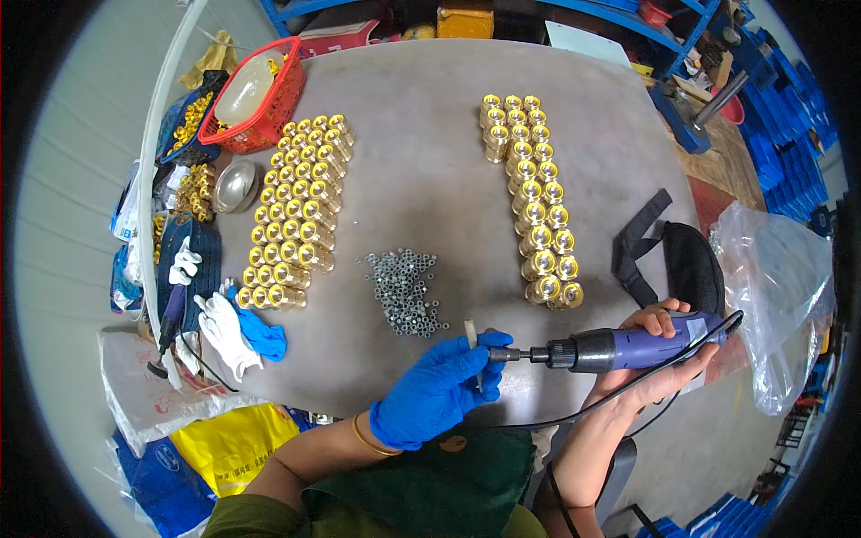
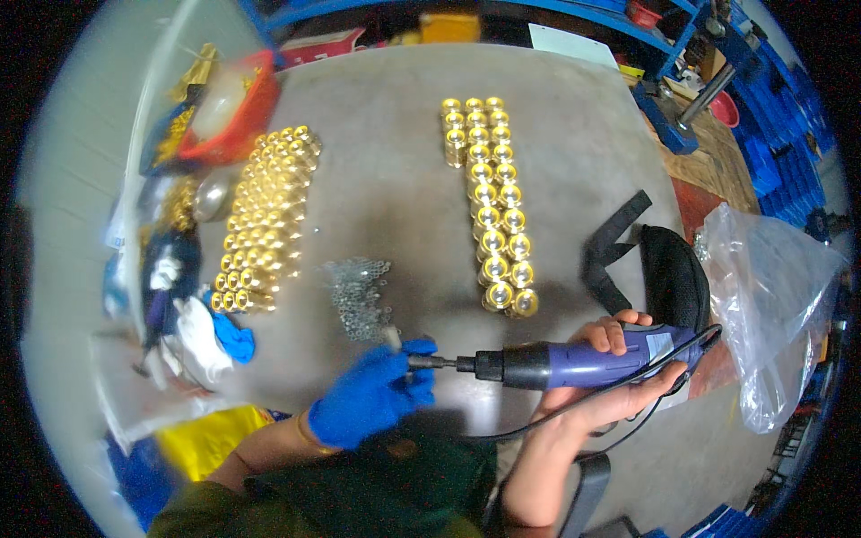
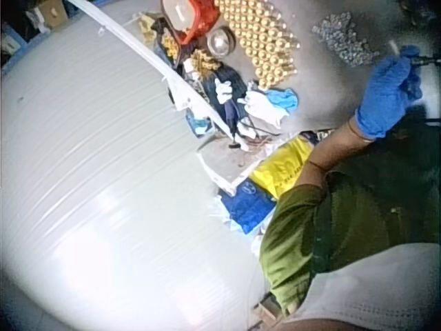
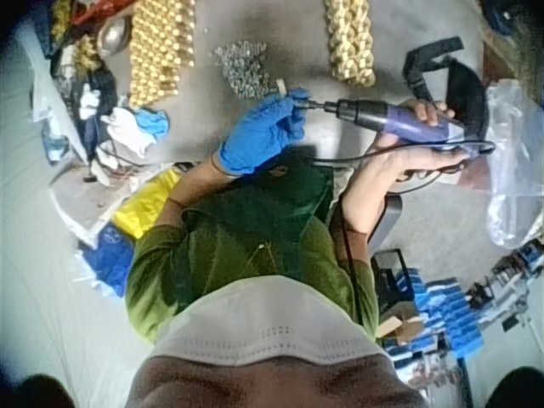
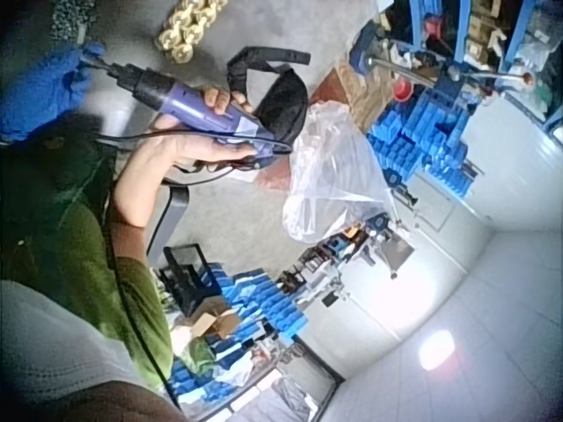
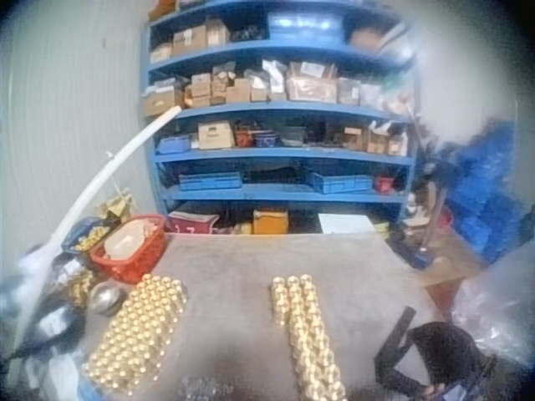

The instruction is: Assembling small metal parts into a larger cylindrical unit using an electric screwdriver.

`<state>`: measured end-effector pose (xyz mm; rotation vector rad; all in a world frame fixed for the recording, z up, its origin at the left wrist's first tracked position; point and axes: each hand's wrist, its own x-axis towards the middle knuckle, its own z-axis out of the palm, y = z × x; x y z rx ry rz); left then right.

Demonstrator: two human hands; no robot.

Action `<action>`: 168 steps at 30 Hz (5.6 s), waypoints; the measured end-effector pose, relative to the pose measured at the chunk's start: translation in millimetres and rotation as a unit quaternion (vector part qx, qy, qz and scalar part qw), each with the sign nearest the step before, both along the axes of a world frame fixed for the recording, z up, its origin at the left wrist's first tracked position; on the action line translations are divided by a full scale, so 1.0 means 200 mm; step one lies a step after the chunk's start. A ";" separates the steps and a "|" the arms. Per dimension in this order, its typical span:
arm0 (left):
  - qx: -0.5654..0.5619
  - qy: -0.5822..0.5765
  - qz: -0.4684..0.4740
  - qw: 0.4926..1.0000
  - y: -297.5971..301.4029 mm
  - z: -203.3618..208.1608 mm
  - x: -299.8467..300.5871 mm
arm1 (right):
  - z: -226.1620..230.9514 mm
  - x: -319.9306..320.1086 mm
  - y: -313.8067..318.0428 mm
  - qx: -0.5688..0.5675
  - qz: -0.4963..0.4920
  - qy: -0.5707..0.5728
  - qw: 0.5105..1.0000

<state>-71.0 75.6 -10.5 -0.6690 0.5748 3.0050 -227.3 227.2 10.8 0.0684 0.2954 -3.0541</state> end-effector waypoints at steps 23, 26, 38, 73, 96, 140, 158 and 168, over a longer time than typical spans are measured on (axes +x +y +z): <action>-0.864 -0.120 0.001 0.489 -0.80 -0.23 -0.08 | -0.10 -0.04 0.06 -0.041 0.079 -0.004 0.996; -0.861 -0.115 -0.003 0.495 -0.80 -0.24 -0.08 | -0.10 -0.05 0.06 -0.040 0.089 0.010 0.995; -0.842 -0.117 -0.094 0.518 -0.82 -0.16 -0.20 | -0.09 -0.03 0.05 -0.029 0.096 -0.006 0.995; -0.922 -0.135 -0.093 0.351 -0.90 0.04 0.20 | -0.07 -0.02 0.01 -0.021 0.129 -0.008 0.991; -0.558 -0.091 -0.035 0.824 -0.20 0.05 0.15 | 0.07 0.02 -0.06 0.015 0.039 0.007 0.999; -0.795 -0.021 0.004 0.607 -0.67 -0.06 -0.99 | 0.01 -0.12 0.18 0.088 -0.058 0.089 0.990; -0.621 -0.038 0.019 0.782 -0.71 0.13 -0.68 | 0.02 -0.08 0.18 0.097 -0.002 0.142 0.985; -0.865 -0.119 0.076 0.482 -0.74 -0.34 -0.14 | 0.07 -0.01 0.03 0.096 0.025 0.072 0.992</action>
